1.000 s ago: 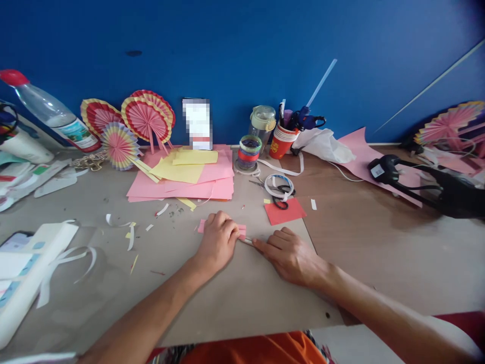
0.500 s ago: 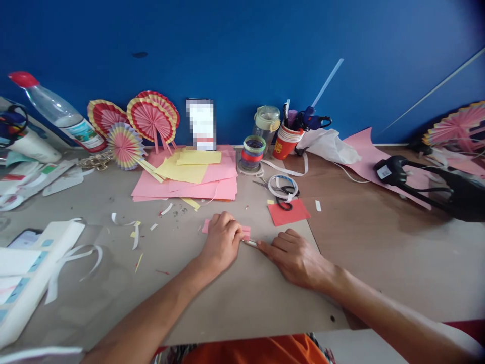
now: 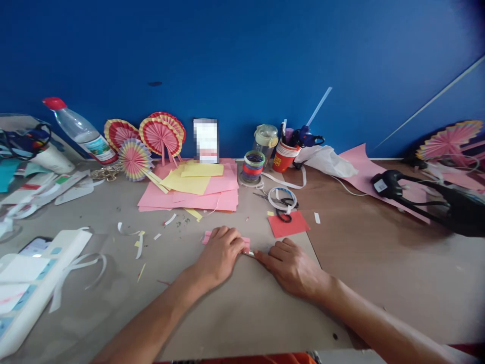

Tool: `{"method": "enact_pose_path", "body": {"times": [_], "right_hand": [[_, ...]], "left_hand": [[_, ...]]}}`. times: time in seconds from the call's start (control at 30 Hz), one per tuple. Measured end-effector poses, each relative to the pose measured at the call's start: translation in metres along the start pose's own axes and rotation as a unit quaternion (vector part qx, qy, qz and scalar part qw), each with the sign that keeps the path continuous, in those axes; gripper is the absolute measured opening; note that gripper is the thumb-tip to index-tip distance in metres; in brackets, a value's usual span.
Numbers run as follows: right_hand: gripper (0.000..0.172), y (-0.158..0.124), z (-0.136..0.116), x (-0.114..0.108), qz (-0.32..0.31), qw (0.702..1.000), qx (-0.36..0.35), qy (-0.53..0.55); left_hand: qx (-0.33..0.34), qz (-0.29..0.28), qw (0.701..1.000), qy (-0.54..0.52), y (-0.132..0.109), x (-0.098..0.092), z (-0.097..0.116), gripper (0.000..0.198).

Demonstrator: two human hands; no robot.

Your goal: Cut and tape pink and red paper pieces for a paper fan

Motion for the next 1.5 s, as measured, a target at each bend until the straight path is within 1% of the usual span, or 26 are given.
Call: {"method": "enact_pose_path", "body": {"times": [0.07, 0.23, 0.43, 0.5, 0.57, 0.67, 0.73, 0.97, 1.13, 1.23, 1.3, 1.4, 1.5], "right_hand": [[0.035, 0.000, 0.001, 0.000, -0.001, 1.000, -0.003, 0.005], [0.035, 0.000, 0.001, 0.000, -0.010, 1.000, -0.016, -0.001], [0.036, -0.002, 0.001, 0.002, -0.027, 0.999, -0.024, -0.007], [0.037, -0.002, 0.001, 0.003, -0.030, 0.999, -0.027, -0.010], [0.037, -0.002, 0.001, 0.003, -0.036, 0.999, -0.027, -0.013], [0.037, -0.002, 0.002, 0.002, -0.042, 0.999, -0.028, -0.015], [0.038, -0.001, 0.001, 0.000, -0.043, 0.999, -0.030, -0.013], [0.036, 0.000, -0.002, -0.002, -0.043, 0.998, -0.039, -0.008], [0.036, -0.003, -0.003, 0.001, -0.048, 0.998, -0.051, 0.000], [0.036, -0.006, -0.002, 0.001, -0.047, 0.998, -0.049, 0.006], [0.036, -0.007, -0.002, 0.002, -0.046, 0.998, -0.039, 0.008], [0.036, -0.004, -0.005, 0.003, -0.035, 0.999, -0.034, 0.011], [0.035, -0.001, -0.009, 0.003, -0.031, 0.999, -0.037, 0.014]], "left_hand": [[0.035, -0.025, 0.999, -0.013, -0.001, 0.002, 0.000, 0.023], [0.101, -0.071, 0.992, 0.005, -0.002, 0.005, -0.007, 0.036], [0.142, -0.135, 0.981, 0.000, 0.002, 0.009, -0.020, 0.043], [0.148, -0.154, 0.977, -0.020, 0.007, 0.011, -0.023, 0.042], [0.140, -0.166, 0.975, -0.043, 0.011, 0.011, -0.027, 0.038], [0.133, -0.163, 0.976, -0.049, 0.015, 0.011, -0.031, 0.033], [0.136, -0.150, 0.978, -0.041, 0.013, 0.009, -0.032, 0.035], [0.142, -0.125, 0.981, -0.037, 0.000, 0.009, -0.034, 0.058], [0.149, -0.101, 0.983, -0.041, 0.000, 0.009, -0.035, 0.055], [0.167, -0.089, 0.981, -0.034, 0.000, 0.009, -0.033, 0.057], [0.175, -0.089, 0.980, -0.031, -0.001, 0.010, -0.032, 0.059], [0.169, -0.090, 0.981, -0.039, 0.001, 0.009, -0.032, 0.055], [0.162, -0.111, 0.980, -0.038, 0.001, 0.012, -0.033, 0.051]]}}
Point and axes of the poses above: each hand's wrist, its own y-axis towards the middle knuckle, its own x-axis out of the palm, z = x × y, the point moved 10 cm from there along y, towards the middle knuckle, and after that the axes turned 11 degrees about y, right-handed, at the moved point
